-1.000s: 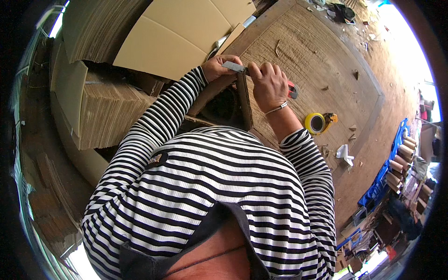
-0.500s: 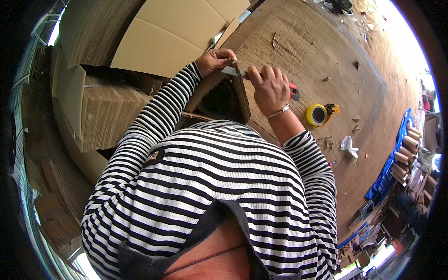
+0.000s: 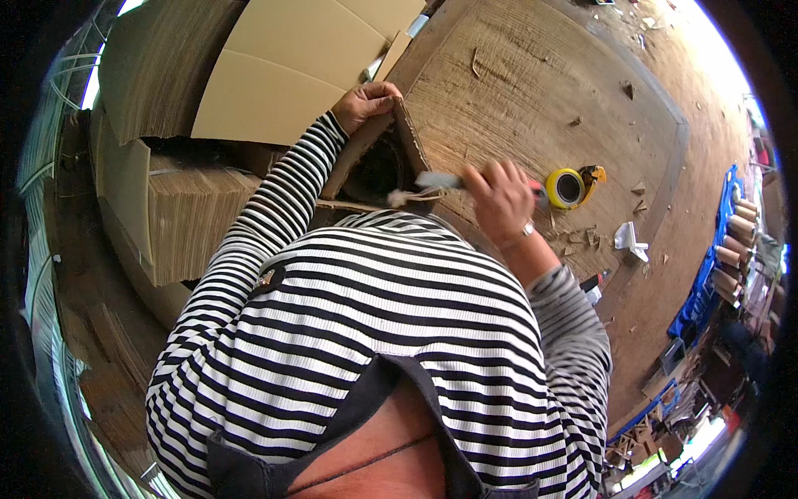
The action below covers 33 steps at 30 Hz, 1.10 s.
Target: The person assembles a cardboard box by folding the flaps and securing them with packing tape. They use a utility knife to trim excess tape and adjust the box shape. The person repeatedly folds and tapes the box edges to complete the assembly.
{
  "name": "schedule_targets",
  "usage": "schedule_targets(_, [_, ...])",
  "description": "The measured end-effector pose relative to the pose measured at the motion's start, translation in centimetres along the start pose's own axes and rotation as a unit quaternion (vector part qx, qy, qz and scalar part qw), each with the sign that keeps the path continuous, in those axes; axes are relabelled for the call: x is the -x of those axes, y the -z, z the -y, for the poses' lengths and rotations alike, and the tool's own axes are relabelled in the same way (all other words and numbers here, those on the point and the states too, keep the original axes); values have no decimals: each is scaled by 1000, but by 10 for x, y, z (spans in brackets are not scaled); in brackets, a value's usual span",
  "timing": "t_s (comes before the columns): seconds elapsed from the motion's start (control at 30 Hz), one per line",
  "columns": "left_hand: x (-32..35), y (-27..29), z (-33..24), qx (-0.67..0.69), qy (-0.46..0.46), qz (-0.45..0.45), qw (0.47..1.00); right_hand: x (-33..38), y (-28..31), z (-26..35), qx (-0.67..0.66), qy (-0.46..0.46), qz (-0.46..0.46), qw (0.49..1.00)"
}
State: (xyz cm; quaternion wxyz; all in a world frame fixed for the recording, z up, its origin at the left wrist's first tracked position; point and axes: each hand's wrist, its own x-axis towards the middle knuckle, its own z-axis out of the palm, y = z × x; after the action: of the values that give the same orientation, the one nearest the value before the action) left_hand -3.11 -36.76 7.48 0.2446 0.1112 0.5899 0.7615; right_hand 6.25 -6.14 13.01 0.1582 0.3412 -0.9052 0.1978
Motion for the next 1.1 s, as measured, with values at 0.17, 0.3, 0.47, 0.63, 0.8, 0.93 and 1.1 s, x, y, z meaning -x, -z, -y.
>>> schedule_targets(0.17, [0,8,-2,7,15,-56,998,50,9,-42,-35,-147,27,988])
schedule_targets(0.3, [-7,-3,-5,-35,0,-68,997,19,-9,-17,-440,-294,-61,846])
schedule_targets(0.47, [-12,2,1,1,12,-63,998,-19,-18,6,-606,-340,24,718])
schedule_targets(0.63, [16,2,-1,-47,-52,-57,996,40,7,-33,-685,-426,-63,588])
schedule_targets(0.8, [43,-14,-10,-300,-13,-197,933,156,-52,-89,-51,-590,119,797])
schedule_targets(0.93, [89,-48,-18,-419,7,-174,891,201,-95,-115,-43,-640,231,731])
schedule_targets(1.1, [123,-61,-37,-545,56,-263,795,135,-96,-89,23,-466,107,878])
